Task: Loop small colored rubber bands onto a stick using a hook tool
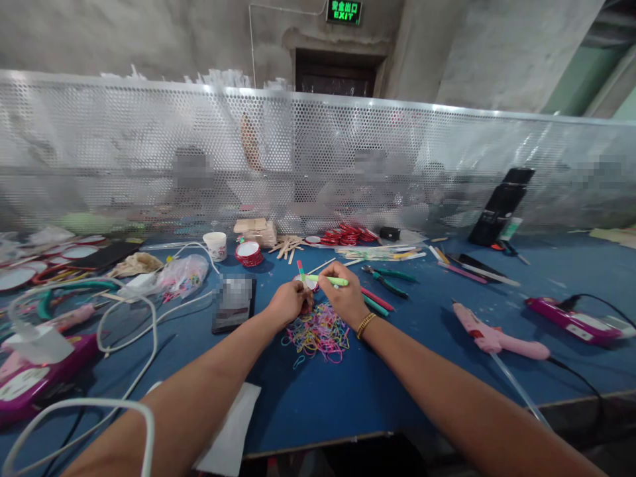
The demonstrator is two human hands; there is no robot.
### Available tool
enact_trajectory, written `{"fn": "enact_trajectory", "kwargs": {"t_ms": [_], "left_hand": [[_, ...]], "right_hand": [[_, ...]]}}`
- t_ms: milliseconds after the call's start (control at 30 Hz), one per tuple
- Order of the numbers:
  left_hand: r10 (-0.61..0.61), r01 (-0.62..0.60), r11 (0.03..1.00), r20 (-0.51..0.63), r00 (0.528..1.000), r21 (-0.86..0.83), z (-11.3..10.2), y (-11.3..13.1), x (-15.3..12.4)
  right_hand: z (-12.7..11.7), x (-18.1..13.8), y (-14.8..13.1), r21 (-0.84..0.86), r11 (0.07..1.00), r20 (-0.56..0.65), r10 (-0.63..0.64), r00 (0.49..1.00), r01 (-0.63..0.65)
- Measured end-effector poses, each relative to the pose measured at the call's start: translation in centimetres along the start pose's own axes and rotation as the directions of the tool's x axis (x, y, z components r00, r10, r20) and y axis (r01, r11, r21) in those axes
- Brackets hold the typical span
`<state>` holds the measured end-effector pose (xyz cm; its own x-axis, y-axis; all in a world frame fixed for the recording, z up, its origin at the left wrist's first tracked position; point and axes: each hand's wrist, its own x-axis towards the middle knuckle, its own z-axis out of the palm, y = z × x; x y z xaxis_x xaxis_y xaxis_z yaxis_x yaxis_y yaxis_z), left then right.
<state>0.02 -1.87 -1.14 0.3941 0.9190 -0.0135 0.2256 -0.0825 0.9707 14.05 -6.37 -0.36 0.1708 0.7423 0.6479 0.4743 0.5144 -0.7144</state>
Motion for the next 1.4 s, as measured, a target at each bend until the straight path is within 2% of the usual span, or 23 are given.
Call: {"fn": "enact_trajectory", "kwargs": {"t_ms": [167, 333, 500, 700, 867, 1033, 1233, 1400], "left_hand": [[-0.018, 0.018, 1.000, 0.013, 1.000, -0.001, -0.1, 0.3, -0.3], [-0.025, 0.024, 0.998, 0.023, 0.999, 0.052, -0.4, 1.0, -0.7], [0.029, -0.029, 0.998, -0.009, 1.000, 0.049, -0.7, 2.0, -1.2], [0.003, -0.003, 0.997, 0.009, 1.000, 0.081, -0.5, 2.1, -1.4], [-0.044, 0.044, 0.999, 0.016, 0.999, 0.000, -0.4, 1.9, -1.3], [-0.058, 0.059, 0.997, 0.024, 0.998, -0.059, -0.2, 2.0, -1.4], [-0.099, 0.102, 0.988, 0.027, 0.995, -0.116, -0.1, 2.4, -1.8], [-0.118, 0.122, 0.983, 0.034, 0.992, -0.140, -0.1, 2.6, -1.9]], "right_hand": [[0.0, 0.0, 0.2, -0.028, 0.999, -0.005, 0.018, 1.000, -0.018], [-0.3, -0.1, -0.4, 0.016, 1.000, -0.023, 0.002, 1.000, -0.002], [-0.5, -0.1, -1.2, 0.002, 0.999, -0.041, -0.039, 0.998, 0.039], [-0.5, 0.1, -0.9, -0.013, 1.000, 0.000, -0.027, 1.000, 0.027], [-0.6, 0.2, -0.7, -0.034, 0.999, -0.037, 0.003, 0.999, -0.004], [-0.5, 0.2, -0.7, -0.004, 1.000, 0.007, -0.019, 1.000, 0.020], [-0.5, 0.1, -0.7, -0.026, 1.000, -0.037, -0.015, 0.999, 0.014], [-0.5, 0.1, -0.8, -0.009, 1.000, -0.002, -0.015, 1.000, 0.015]]}}
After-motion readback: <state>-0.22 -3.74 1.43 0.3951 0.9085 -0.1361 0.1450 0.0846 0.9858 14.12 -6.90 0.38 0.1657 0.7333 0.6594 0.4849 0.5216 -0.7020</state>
